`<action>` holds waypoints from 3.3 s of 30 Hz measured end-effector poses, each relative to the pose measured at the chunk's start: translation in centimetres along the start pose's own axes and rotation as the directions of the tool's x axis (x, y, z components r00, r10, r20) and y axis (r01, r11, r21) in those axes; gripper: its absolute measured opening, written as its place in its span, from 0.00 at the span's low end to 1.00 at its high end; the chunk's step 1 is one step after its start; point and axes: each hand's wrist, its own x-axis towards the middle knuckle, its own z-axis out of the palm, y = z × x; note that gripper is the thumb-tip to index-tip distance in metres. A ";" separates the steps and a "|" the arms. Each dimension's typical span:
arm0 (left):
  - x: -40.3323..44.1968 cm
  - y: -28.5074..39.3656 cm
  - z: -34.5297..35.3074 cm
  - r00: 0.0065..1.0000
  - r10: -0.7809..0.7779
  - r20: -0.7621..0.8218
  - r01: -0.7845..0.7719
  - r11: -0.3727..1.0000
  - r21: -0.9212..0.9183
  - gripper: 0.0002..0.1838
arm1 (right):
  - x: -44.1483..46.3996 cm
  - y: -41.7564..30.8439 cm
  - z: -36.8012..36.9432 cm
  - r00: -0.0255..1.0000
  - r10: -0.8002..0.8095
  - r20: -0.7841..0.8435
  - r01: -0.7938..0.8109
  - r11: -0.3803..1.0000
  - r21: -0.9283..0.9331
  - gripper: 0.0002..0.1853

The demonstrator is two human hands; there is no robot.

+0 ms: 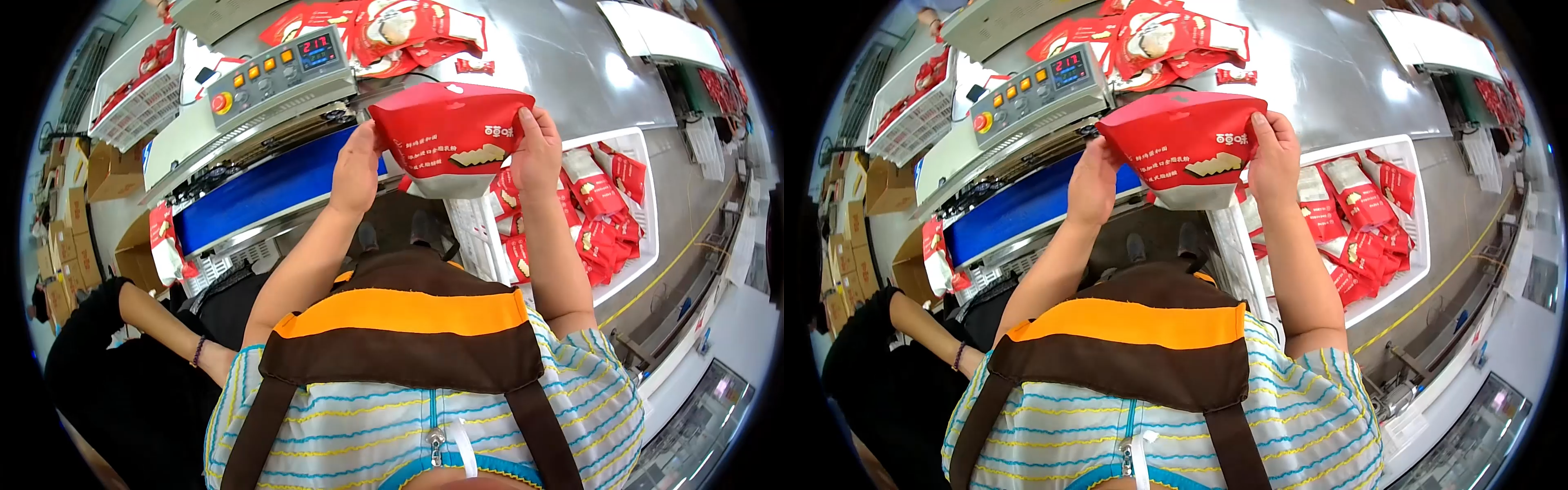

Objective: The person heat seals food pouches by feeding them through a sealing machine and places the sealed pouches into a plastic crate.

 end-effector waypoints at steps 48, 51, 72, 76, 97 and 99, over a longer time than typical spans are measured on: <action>9.0 -10.6 -19.5 0.697 -0.467 -0.544 0.431 0.879 -0.202 0.08 | 10.6 19.4 -2.6 0.758 0.482 -0.441 -0.605 0.772 -0.197 0.06; 9.1 -10.5 -19.4 0.735 -0.398 -0.549 0.376 0.913 -0.159 0.06 | 11.2 19.0 -2.8 0.802 0.529 -0.278 -0.590 0.776 -0.224 0.06; 10.8 -10.2 -20.2 0.646 -0.379 -0.662 0.275 0.925 -0.261 0.08 | 13.5 21.6 -0.3 0.838 0.314 -0.447 -0.492 0.790 -0.366 0.06; 10.0 -9.7 -21.2 0.646 -0.354 -0.677 0.251 0.935 -0.250 0.09 | 13.0 22.2 0.8 0.825 0.376 -0.423 -0.527 0.781 -0.334 0.06; 2.6 0.1 -31.3 0.563 -0.188 -0.805 0.465 0.877 0.120 0.22 | 6.6 25.3 6.8 0.847 0.505 -0.167 -0.532 0.806 -0.258 0.06; 0.3 1.2 -30.4 0.540 -0.014 -0.841 0.418 0.873 0.253 0.23 | 6.6 21.1 3.7 0.933 0.328 -0.147 -0.357 0.897 -0.261 0.07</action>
